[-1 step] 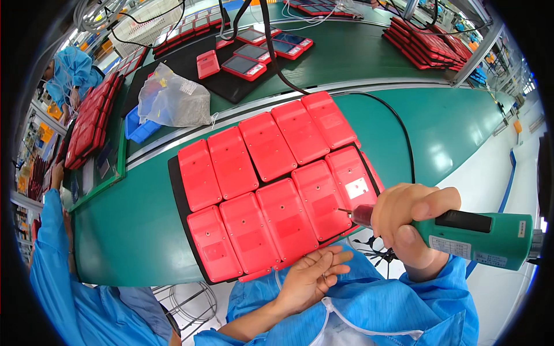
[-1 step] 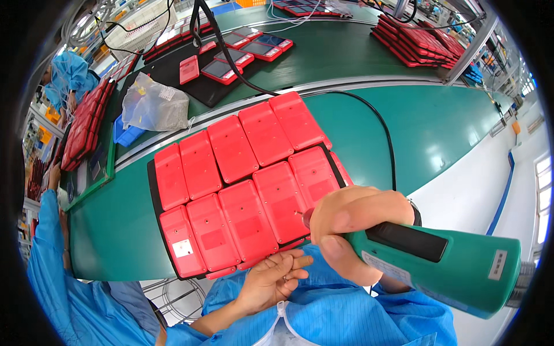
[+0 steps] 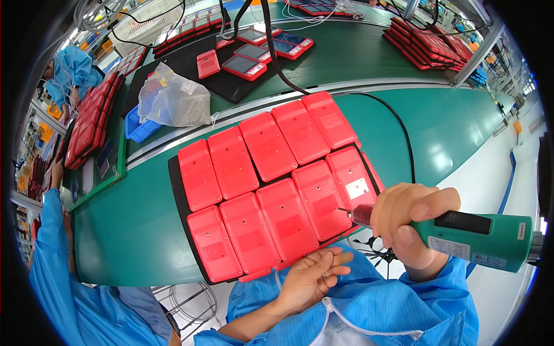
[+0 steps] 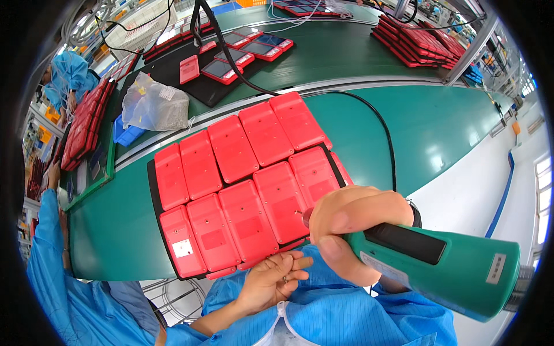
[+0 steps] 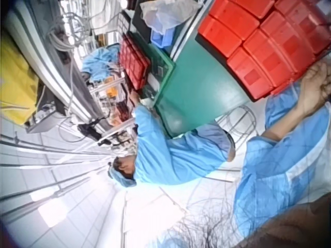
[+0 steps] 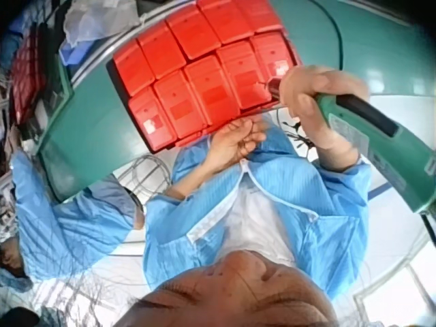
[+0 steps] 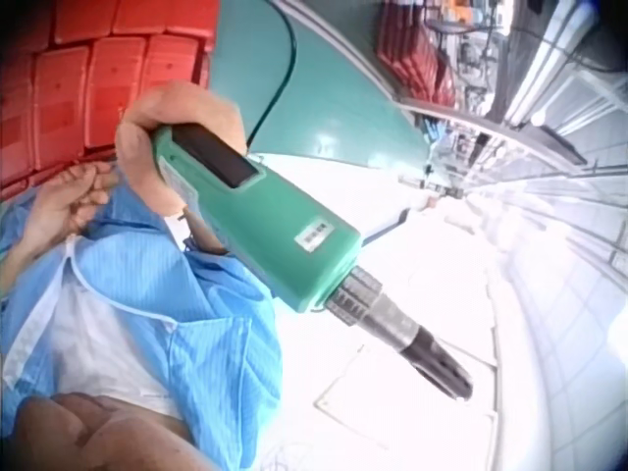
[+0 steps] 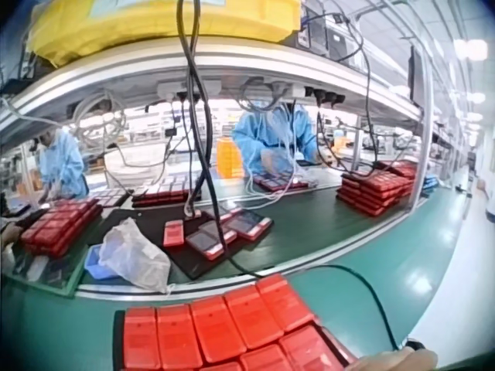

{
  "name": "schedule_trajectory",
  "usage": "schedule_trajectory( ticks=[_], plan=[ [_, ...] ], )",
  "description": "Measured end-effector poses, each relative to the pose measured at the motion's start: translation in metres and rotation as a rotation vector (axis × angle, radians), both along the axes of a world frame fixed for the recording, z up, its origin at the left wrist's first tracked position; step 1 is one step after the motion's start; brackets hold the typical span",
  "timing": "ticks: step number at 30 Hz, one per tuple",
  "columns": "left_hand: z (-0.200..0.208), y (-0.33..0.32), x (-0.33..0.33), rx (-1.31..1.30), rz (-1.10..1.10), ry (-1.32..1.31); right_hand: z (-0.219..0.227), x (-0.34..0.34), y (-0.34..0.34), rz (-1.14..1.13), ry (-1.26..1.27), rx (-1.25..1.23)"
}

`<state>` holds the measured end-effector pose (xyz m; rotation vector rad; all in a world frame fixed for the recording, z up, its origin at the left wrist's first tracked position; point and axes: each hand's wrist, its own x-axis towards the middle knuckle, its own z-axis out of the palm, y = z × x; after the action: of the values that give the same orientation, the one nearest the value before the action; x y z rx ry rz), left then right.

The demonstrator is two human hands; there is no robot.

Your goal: The person fastens screws into red electronic housings using an electric screwdriver on an assembly line.

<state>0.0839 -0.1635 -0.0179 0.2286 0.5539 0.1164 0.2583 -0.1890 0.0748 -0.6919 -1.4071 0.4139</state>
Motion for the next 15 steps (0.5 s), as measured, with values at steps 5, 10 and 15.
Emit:
schedule_trajectory(
  ticks=[5,10,15],
  plan=[
    [-0.014,0.003,-0.009,0.007,-0.056,-0.138,-0.004,-0.002,0.010,0.014,-0.052,0.061],
    [-0.020,0.002,-0.009,-0.061,-0.057,-0.313,-0.003,-0.005,0.010,0.003,-0.116,0.066],
    [-0.016,0.001,-0.008,-0.030,-0.033,-0.163,0.002,-0.003,0.012,0.028,-0.269,0.008]
  ],
)
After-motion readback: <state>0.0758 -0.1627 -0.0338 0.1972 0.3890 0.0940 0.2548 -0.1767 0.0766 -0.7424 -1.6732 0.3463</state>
